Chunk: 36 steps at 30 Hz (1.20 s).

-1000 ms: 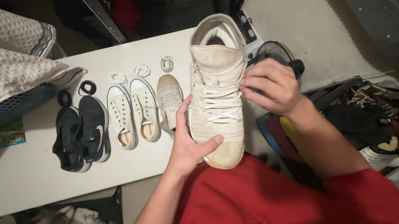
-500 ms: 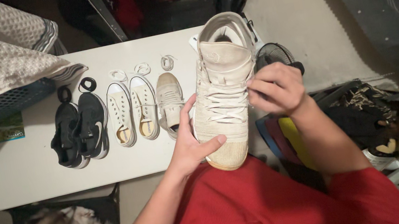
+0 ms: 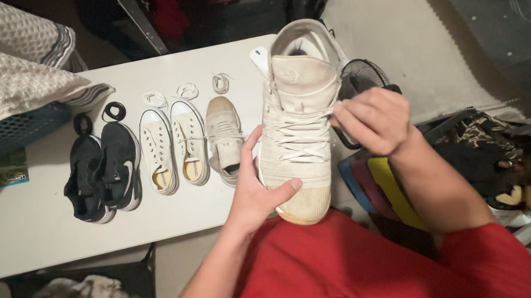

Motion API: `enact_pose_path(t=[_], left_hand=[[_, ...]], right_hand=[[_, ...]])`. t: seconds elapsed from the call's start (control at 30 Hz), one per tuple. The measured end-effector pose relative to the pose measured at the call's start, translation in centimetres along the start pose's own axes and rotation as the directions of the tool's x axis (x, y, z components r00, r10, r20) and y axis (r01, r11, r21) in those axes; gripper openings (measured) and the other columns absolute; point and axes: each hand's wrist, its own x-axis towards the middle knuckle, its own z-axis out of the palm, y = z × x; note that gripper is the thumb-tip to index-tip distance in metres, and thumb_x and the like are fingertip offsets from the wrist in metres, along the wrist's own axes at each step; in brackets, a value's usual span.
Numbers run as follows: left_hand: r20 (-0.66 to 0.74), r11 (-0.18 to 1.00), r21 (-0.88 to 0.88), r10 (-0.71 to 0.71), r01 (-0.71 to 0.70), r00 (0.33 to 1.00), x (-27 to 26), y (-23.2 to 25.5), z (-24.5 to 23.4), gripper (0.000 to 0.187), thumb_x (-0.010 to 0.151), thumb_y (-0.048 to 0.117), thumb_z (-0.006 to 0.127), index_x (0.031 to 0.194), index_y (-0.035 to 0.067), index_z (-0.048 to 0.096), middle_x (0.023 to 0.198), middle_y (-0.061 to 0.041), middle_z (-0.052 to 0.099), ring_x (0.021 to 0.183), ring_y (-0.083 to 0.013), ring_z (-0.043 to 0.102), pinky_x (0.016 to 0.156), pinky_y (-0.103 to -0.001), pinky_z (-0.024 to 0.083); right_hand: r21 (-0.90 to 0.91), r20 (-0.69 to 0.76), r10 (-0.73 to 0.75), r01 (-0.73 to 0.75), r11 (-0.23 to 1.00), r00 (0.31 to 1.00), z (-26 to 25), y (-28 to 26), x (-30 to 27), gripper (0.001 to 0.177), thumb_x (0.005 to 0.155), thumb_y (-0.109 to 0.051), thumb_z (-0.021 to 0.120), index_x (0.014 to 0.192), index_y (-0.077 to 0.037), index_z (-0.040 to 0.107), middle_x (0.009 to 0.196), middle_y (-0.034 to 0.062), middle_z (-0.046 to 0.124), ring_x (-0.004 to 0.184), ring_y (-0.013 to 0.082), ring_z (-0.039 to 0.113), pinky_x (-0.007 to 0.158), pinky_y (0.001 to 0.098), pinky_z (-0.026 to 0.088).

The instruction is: The person laces a white high-top sneaker by threading the laces through the eyelets and tying them. The person handles the shoe and laces by hand, repeatedly adjusting the lacing pattern and tightening the laces.

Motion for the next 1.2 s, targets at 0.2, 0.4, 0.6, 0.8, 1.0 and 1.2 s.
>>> enact_pose_path(t=[0.2,0.4,0.6,0.8,1.0,1.2], left_hand=[[0.007,1.000,-0.011,0.026,-0.026,1.000,-0.1,0.0,0.1,0.109,0.077,0.009,0.084,0.162,0.004,0.015,0.145,-0.018,0.053,0.135,-0.0239,0.054,0.114,-0.040,0.043],[-0.028,0.997,0.066,0.033,-0.031,0.999,0.2,0.0,0.3,0.110,0.076,0.009,0.084,0.162,0.003,0.015,0.143,-0.019,0.052,0.133,-0.0241,0.054,0.113,-0.040,0.044],[-0.056,0.993,0.111,0.042,-0.035,0.998,0.6,-0.1,0.3,0.110,0.076,0.009,0.084,0.161,0.004,0.014,0.143,-0.019,0.053,0.132,-0.0242,0.055,0.112,-0.039,0.045],[-0.036,0.995,0.078,0.060,-0.057,0.998,1.0,-0.3,0.1,0.110,0.076,0.009,0.085,0.162,0.003,0.015,0.144,-0.019,0.052,0.134,-0.0249,0.054,0.114,-0.040,0.044],[0.016,0.997,-0.058,0.049,-0.048,0.999,1.4,-0.4,-0.6,0.109,0.077,0.008,0.085,0.162,0.003,0.017,0.148,-0.018,0.051,0.138,-0.0250,0.051,0.116,-0.040,0.041],[0.029,0.995,-0.104,-0.003,0.006,1.000,1.7,-0.1,-1.3,0.105,0.077,0.006,0.084,0.162,0.004,0.022,0.150,-0.015,0.050,0.139,-0.0236,0.050,0.117,-0.040,0.040]], right_hand=[[0.109,-0.032,0.099,-0.095,0.989,0.995,0.6,-0.1,-0.4,0.021,0.082,-0.003,0.084,0.099,0.001,0.072,0.091,0.0107,0.065,0.074,0.0246,0.067,0.060,0.0343,0.054],[0.250,0.131,0.258,-0.284,0.926,0.957,-0.5,-0.3,1.9,0.022,0.081,-0.006,0.086,0.100,-0.003,0.075,0.093,0.0081,0.066,0.075,0.0233,0.064,0.063,0.0335,0.053],[0.223,0.270,0.222,-0.286,0.932,0.937,-1.4,-0.3,3.2,0.019,0.082,-0.005,0.087,0.098,-0.005,0.076,0.091,0.0040,0.068,0.075,0.0206,0.063,0.063,0.0321,0.052],[0.336,0.137,0.345,-0.372,0.865,0.928,-0.3,0.2,1.4,0.022,0.080,-0.002,0.084,0.096,-0.004,0.070,0.094,0.0089,0.068,0.082,0.0239,0.066,0.072,0.0336,0.053],[0.619,0.331,0.688,-0.699,0.358,0.646,1.0,0.5,-1.3,0.029,0.083,-0.006,0.079,0.106,-0.003,0.062,0.107,0.0115,0.064,0.088,0.0190,0.063,0.077,0.0269,0.055],[0.458,0.217,0.601,-0.623,0.634,0.770,1.7,0.7,-1.4,0.022,0.081,0.004,0.082,0.098,0.000,0.067,0.096,0.0127,0.070,0.087,0.0251,0.068,0.081,0.0330,0.055]])
